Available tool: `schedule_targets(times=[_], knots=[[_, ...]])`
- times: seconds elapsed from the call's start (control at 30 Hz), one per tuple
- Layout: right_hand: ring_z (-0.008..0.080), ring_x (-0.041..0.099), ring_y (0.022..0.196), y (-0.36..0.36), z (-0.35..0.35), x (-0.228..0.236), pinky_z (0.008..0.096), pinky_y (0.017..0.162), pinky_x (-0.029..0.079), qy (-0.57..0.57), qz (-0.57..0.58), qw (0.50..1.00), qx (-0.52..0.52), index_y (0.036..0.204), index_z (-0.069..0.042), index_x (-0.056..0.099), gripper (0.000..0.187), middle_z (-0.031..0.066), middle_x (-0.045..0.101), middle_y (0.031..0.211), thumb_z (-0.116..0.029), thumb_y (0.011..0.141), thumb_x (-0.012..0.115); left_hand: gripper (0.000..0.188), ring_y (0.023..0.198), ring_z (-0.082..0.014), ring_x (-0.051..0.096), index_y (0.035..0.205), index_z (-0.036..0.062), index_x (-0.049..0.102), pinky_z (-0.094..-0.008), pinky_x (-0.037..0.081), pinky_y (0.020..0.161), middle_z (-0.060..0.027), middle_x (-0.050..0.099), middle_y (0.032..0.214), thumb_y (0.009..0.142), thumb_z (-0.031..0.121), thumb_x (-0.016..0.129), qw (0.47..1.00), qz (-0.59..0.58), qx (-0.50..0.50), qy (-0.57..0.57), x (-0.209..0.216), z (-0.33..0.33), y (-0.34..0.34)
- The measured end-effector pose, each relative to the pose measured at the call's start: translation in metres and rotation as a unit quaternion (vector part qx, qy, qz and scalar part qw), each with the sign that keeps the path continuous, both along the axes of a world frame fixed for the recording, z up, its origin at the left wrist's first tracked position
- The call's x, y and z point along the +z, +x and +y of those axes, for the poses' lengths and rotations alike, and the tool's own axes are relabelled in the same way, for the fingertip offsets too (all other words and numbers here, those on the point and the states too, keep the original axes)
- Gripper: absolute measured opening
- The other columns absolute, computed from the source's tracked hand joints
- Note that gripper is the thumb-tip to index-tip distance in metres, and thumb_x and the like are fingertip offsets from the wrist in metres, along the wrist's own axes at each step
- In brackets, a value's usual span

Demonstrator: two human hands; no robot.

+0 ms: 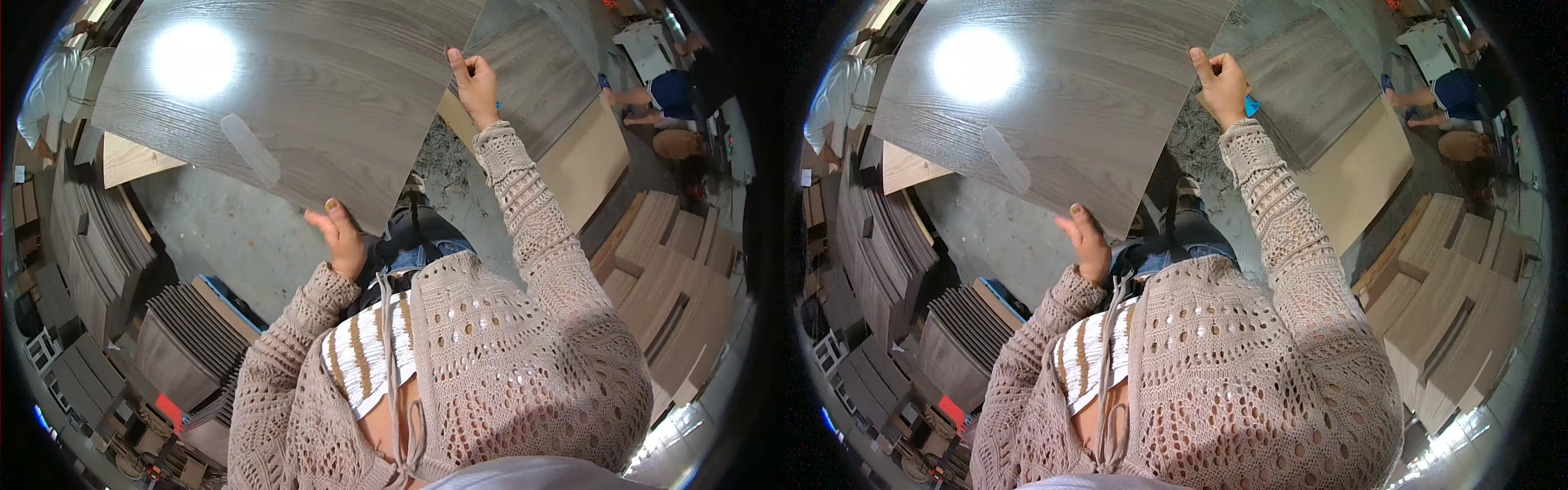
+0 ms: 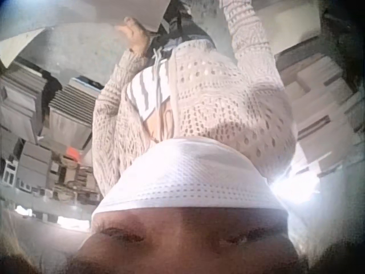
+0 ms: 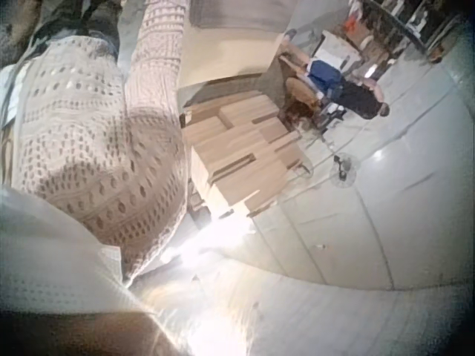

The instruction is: Trim the edges of wood veneer furniture panels using a blue utility knife.

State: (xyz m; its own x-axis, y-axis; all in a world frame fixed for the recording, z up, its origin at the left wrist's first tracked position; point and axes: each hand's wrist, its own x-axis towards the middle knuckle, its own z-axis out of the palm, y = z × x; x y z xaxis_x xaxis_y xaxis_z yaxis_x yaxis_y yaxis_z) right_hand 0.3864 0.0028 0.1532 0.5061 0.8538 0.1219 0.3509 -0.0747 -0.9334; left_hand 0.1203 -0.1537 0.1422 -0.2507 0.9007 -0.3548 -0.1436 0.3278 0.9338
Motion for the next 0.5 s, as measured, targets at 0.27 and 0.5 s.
schedule_targets(times=[0.27, 0.5], knots=[[0.0067, 0.042, 0.056, -0.046, -0.052, -0.006, 0.0249, 0.051, 0.038, -0.026, -0.019, 0.999, -0.028, 0.069, -0.003, 0.052, 0.049, -0.0019, 0.049, 0.061, -0.048, 0.079, 0.069, 0.081, 0.125, -0.0179, 0.023, 0.136, -0.0111, -0.019, -0.0252, 0.016, 0.107, -0.0177, 0.011, 0.146, 0.100, 0.034, 0.038, 0.990, 0.000, -0.123, 0.074, -0.011, 0.010, -0.004], [0.0066, 0.041, 0.055, -0.093, -0.097, 0.007, 0.0233, 0.050, 0.037, -0.025, -0.012, 0.999, -0.037, 0.068, -0.004, 0.050, 0.049, -0.0022, 0.048, 0.059, -0.047, 0.080, 0.069, 0.057, 0.115, -0.0212, 0.038, 0.126, -0.0177, 0.017, -0.0288, 0.028, 0.101, -0.0225, 0.037, 0.129, 0.100, 0.031, 0.034, 0.957, -0.097, -0.257, 0.094, -0.054, 0.029, -0.019]])
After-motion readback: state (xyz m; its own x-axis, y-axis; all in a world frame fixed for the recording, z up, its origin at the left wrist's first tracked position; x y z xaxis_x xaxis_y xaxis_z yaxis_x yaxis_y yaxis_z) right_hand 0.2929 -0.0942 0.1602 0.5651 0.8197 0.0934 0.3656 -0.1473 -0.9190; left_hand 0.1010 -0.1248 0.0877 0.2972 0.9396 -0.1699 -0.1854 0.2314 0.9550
